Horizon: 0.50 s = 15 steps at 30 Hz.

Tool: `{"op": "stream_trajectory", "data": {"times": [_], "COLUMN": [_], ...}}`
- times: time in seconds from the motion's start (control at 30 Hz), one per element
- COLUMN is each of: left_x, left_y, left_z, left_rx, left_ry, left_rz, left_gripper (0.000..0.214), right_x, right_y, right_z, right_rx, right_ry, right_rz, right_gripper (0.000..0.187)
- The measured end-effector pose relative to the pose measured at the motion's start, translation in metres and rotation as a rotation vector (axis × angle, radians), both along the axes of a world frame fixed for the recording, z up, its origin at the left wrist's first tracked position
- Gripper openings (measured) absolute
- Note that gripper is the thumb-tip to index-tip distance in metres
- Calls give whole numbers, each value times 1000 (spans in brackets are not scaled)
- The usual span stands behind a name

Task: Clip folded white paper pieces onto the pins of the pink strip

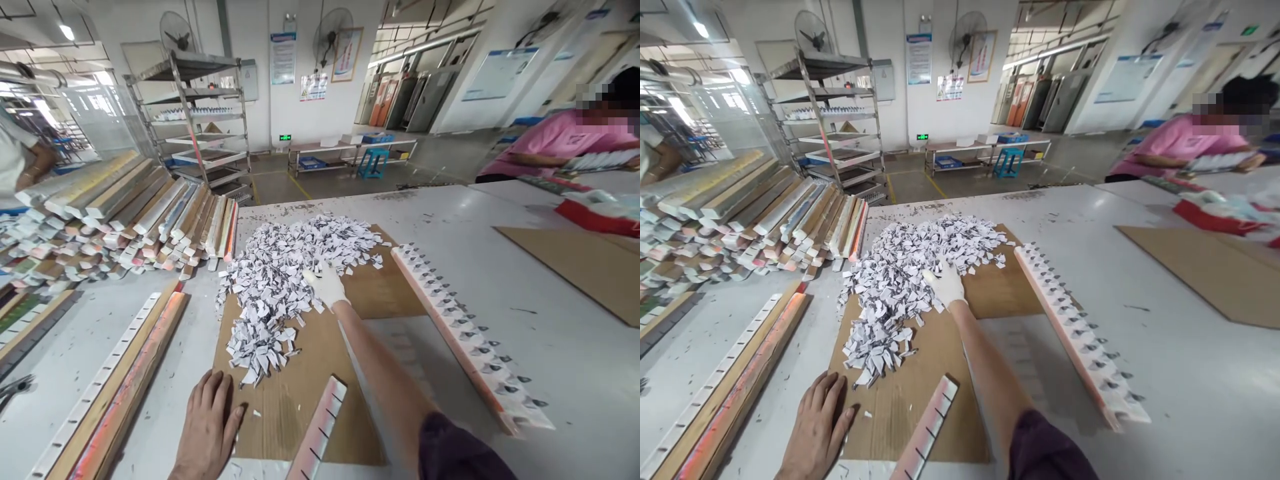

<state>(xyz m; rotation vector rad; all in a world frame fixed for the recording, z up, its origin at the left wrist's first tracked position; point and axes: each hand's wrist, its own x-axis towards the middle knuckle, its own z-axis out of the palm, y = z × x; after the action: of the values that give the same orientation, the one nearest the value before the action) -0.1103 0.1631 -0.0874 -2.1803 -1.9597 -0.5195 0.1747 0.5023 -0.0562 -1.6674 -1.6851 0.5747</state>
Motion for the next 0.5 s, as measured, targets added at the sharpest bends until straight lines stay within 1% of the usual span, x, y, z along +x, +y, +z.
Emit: {"op": "stream_trajectory", "data": {"times": [0.1, 0.2, 0.27, 0.37, 0.5], "left_x": [1, 3, 4, 5, 6], "left_y": [-1, -1, 0, 0, 0], "left_z": [1, 3, 5, 6, 5], "left_rx": [-11, -8, -7, 1, 10], "left_ry": [-14, -33, -54, -96, -145], "left_rz": [14, 9, 6, 13, 33], "left_gripper": [46, 46, 46, 50, 63], "right_x": [-6, -5, -6, -19, -44], "right_y": [-13, -37, -57, -89, -132], "right_z": [12, 19, 20, 22, 30], "right_rx": [-8, -19, -34, -65, -76], "right_ry": [30, 67, 4, -173, -285], "right_rz": [81, 180, 270, 376, 412], "right_gripper": [42, 41, 39, 36, 38]}}
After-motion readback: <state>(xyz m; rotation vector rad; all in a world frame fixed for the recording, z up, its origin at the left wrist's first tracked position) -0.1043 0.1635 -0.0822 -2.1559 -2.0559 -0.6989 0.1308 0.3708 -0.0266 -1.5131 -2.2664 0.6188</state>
